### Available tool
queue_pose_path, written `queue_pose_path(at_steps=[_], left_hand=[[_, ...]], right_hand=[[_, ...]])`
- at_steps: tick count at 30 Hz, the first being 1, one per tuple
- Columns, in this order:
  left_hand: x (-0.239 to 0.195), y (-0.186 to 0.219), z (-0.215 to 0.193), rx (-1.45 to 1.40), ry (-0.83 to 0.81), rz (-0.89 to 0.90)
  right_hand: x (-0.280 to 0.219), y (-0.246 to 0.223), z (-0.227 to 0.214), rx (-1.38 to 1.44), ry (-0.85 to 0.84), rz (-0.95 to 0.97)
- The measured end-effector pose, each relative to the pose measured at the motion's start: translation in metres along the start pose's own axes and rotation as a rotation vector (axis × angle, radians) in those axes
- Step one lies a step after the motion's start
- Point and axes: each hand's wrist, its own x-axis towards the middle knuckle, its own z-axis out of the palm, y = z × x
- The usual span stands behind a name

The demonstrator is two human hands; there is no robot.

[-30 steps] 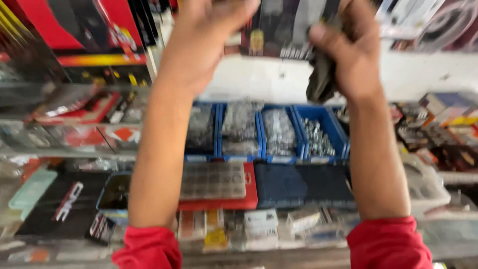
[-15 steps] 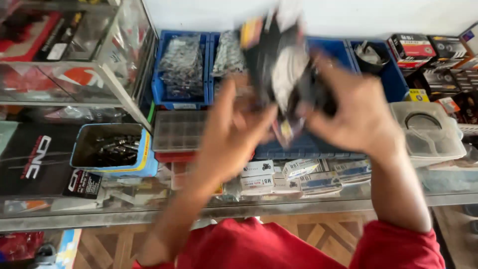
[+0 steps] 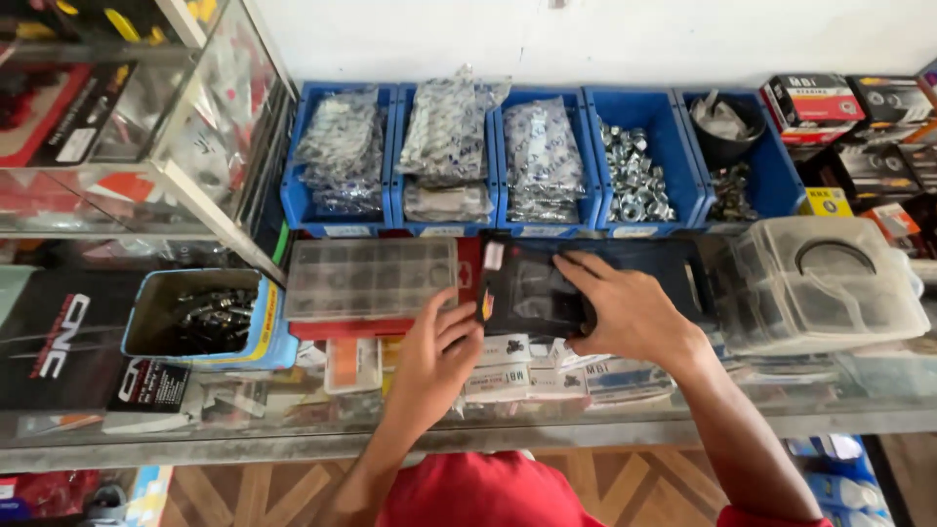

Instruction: The person picks up packaged brake pads from a glass counter and places them onto a wall-mounted display rack. They repeatedly handle the packages, turning them over to check the back, and stack them on the counter before hanging them on hooks.

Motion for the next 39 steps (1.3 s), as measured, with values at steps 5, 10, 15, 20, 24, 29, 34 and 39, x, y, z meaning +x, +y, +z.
queue_pose_path(at_steps=[5, 10, 15, 20, 24, 29, 34, 39], left_hand=[[-0.017, 0.036, 0.004, 0.356, 0.029, 0.217], [-0.009, 0.1, -0.006, 0.545, 0.162, 0.39], [0.014, 0.197, -0.012, 0.54, 0.325, 0.9], [0.082, 0.274, -0.004, 0.593, 0.332, 1.103], [0.146, 0.309, 0.008, 0.699, 0.523, 1.357], [0.16, 0.333, 0.021, 0.69, 0.545, 1.084], [0.182, 0.33, 0.01, 0.626, 0.524, 0.974], [0.187, 0.33, -0.006, 0.41, 0.475, 1.362]], right_hand=[[-0.01, -0.002, -0.012, 0.122, 0.103, -0.162], [-0.017, 0.028, -0.02, 0.156, 0.145, -0.099], [-0.026, -0.008, -0.092, 0.238, 0.254, -0.11], [0.008, -0.043, -0.184, 0.431, 0.87, -0.431], [0.036, -0.078, -0.246, 0.626, 1.101, -0.579], [0.093, -0.1, -0.258, 0.29, 1.437, -0.319], [0.109, -0.114, -0.257, 0.482, 1.442, -0.108], [0.118, -0.116, -0.248, 0.516, 1.535, -0.25]])
